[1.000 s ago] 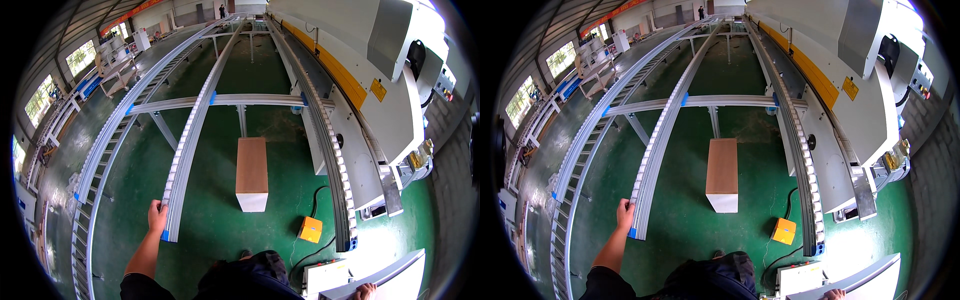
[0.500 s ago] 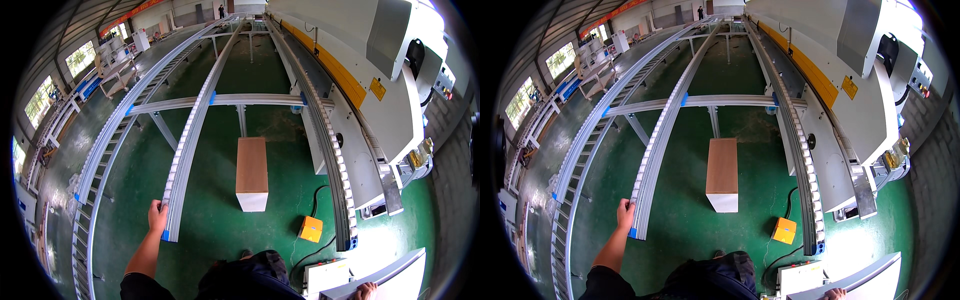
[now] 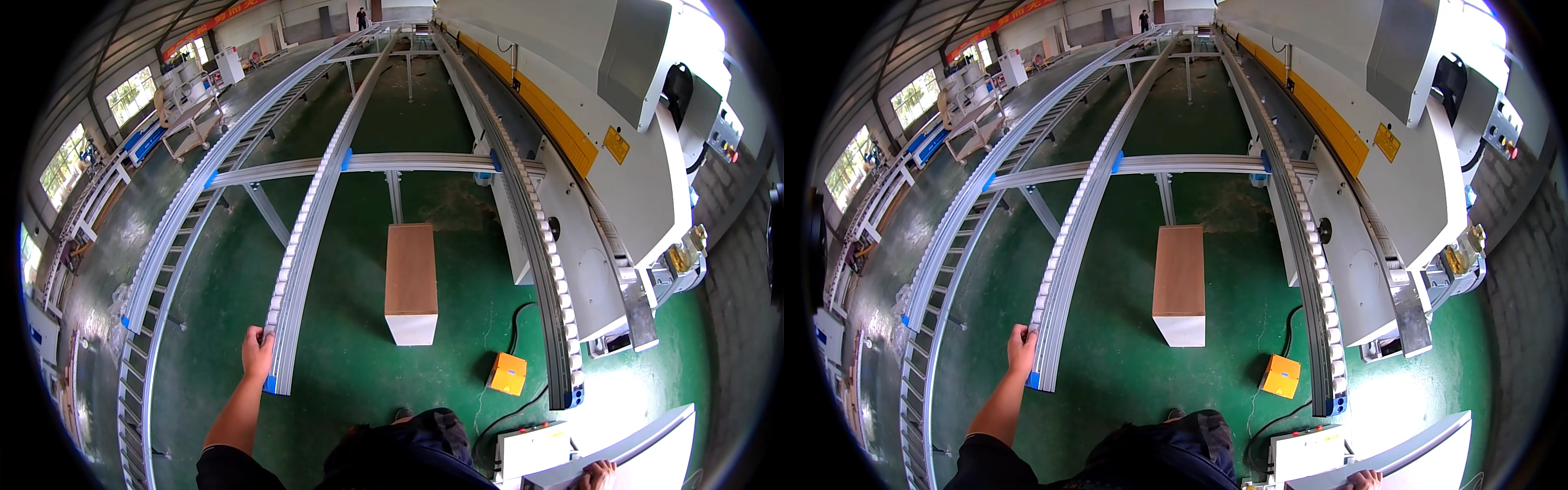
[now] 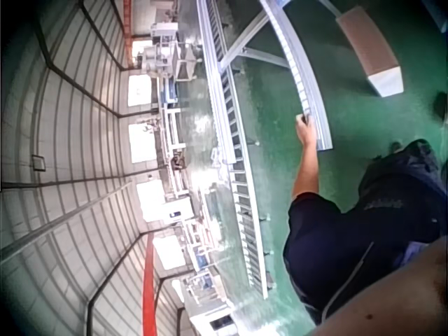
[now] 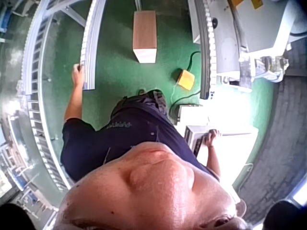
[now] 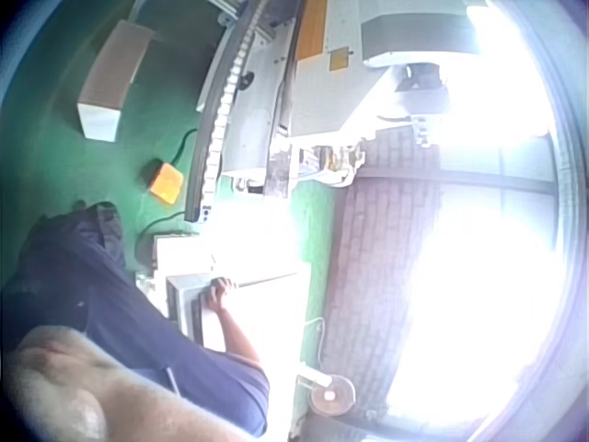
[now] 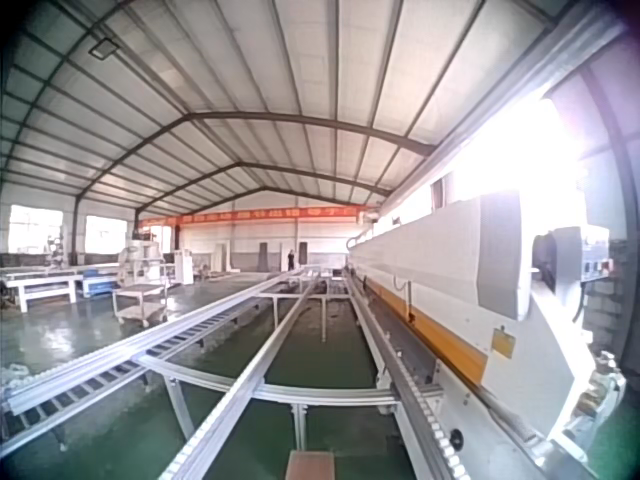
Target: The person walks along an industrial conveyor system, touching the aluminum rails and shifting a wooden board resting on the frame. The person then picks up a blue water bottle, opens the lid, and holds the bottle.
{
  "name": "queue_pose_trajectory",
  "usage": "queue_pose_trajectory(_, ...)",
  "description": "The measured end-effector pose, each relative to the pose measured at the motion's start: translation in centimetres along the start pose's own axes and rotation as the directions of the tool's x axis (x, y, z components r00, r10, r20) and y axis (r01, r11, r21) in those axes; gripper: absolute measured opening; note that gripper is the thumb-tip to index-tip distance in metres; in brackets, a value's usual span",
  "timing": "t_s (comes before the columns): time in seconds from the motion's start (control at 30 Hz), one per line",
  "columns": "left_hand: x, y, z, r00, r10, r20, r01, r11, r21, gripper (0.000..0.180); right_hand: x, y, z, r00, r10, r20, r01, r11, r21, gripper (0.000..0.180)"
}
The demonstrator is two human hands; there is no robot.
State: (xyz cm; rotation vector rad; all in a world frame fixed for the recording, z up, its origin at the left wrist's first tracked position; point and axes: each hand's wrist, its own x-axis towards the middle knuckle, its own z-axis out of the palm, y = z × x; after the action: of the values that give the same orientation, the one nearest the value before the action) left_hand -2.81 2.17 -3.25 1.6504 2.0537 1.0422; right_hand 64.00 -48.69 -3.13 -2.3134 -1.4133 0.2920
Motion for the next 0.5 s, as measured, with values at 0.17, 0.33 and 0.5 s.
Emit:
queue_pose_trajectory(0.17,0.1,-0.4,0.0,1.000,0.012,0.000,-0.012,1.000,0.009,0.024,-0.1,1.2,0.2,0.999,-0.005,0.036,0.008,0.998,-0.068,0.025)
queue_pose_trajectory(0.33,0.1,-0.3,0.1,1.000,0.014,0.006,-0.014,1.000,0.005,0.025,-0.9,3.4,1.3,0.999,-0.051,0.001,0.051,0.993,-0.102,0.024)
queue_pose_trajectory(0.5,0.1,-0.4,0.0,1.000,0.010,0.008,-0.010,1.000,0.009,0.025,-0.9,4.1,1.4,0.988,-0.151,-0.034,0.142,0.969,-0.203,0.022)
